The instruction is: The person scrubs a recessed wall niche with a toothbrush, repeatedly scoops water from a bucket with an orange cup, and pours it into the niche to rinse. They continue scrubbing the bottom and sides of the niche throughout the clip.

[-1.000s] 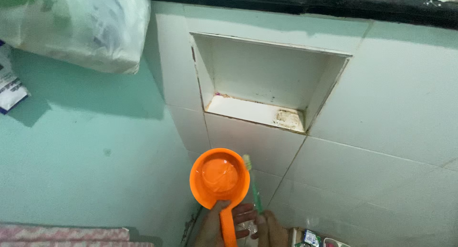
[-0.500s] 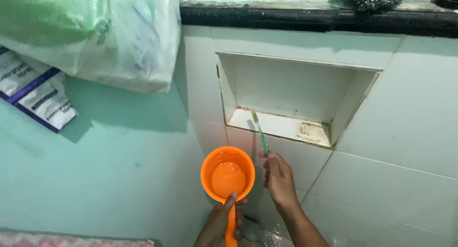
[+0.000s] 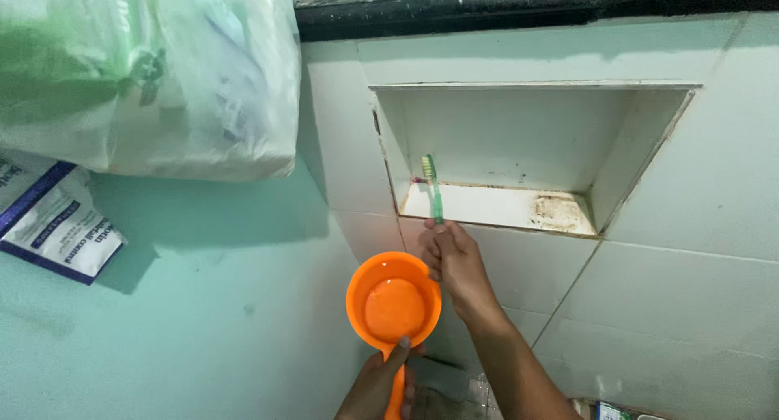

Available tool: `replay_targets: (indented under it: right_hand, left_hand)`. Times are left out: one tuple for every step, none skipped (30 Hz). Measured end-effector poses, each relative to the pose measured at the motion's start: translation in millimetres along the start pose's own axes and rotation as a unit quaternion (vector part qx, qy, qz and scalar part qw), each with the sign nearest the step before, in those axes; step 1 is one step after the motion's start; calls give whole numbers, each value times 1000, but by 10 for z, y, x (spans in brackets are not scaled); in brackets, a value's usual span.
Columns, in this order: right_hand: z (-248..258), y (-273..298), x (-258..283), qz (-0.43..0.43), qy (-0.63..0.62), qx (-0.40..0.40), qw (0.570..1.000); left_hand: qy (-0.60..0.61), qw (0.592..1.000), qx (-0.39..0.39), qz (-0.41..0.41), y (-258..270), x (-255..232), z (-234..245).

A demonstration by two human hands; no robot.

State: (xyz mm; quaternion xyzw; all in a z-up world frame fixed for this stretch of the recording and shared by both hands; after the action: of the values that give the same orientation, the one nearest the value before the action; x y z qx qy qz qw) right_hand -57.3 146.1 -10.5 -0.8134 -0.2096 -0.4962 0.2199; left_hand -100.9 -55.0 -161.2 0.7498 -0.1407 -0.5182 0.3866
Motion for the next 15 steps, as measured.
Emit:
replay_targets:
  right_hand:
    - [-65, -24, -14, -20, -17, 3, 1000]
    - [-126, -45, -21, -39, -34, 5, 999]
    - [-211, -68, -32, -67, -72, 16, 995]
    - [-295, -87, -36, -94, -110, 27, 989]
    - [-397, -95, -41, -121, -148, 40, 981]
    - [-454, -114, -24, -127, -136, 44, 981]
    - [-502, -124, -19, -134, -124, 49, 982]
    - [-547, -132, -16, -141, -111, 53, 982]
    - [-588, -149, 3, -139, -110, 51, 983]
    - [-627, -164, 20, -137, -110, 50, 983]
    - [-658, -169, 31, -135, -109, 47, 984]
    - [-707, -184, 43, -134, -105, 55, 984]
    - [-743, -203, 57, -134, -101, 61, 984]
    - [-755, -217, 77, -134, -97, 67, 984]
    - [-778, -219, 123, -125, -120, 85, 981]
  left_hand:
    - [-10, 999, -22, 23, -102, 88, 88]
    - [-20, 998, -44, 46, -201, 184, 181]
    - [-50, 998, -38, 4, -270, 169, 212]
    - [-79, 996, -31, -38, -313, 174, 238]
    - [-107, 991, -26, -81, -347, 176, 253]
    - [-95, 993, -48, -55, -436, 284, 335]
    - [-81, 994, -70, -27, -522, 399, 396]
    - [-67, 994, -91, 0, -591, 511, 455]
    - [-53, 995, -81, -3, -646, 556, 444]
    - [-40, 997, -72, -6, -699, 582, 426]
    - [-26, 998, -62, -7, -737, 609, 398]
    - [-11, 998, -63, 1, -779, 629, 382]
    - [3, 998, -62, 12, -807, 640, 353]
    - [18, 998, -61, 22, -810, 651, 315]
    - [9, 998, -67, 9, -772, 613, 285]
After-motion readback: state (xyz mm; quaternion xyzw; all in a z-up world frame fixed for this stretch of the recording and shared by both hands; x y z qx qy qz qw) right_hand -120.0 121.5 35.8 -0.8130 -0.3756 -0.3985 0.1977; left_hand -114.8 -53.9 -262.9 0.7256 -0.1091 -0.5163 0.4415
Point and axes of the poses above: each hand's wrist, its own y-axis away from the middle knuckle, its own z-axis out of the back of the hand, x = y × z, the point moved 10 cm from there along -y, towards the middle knuckle, and after that the axes turned 11 degrees about z, right-handed, at the moved point
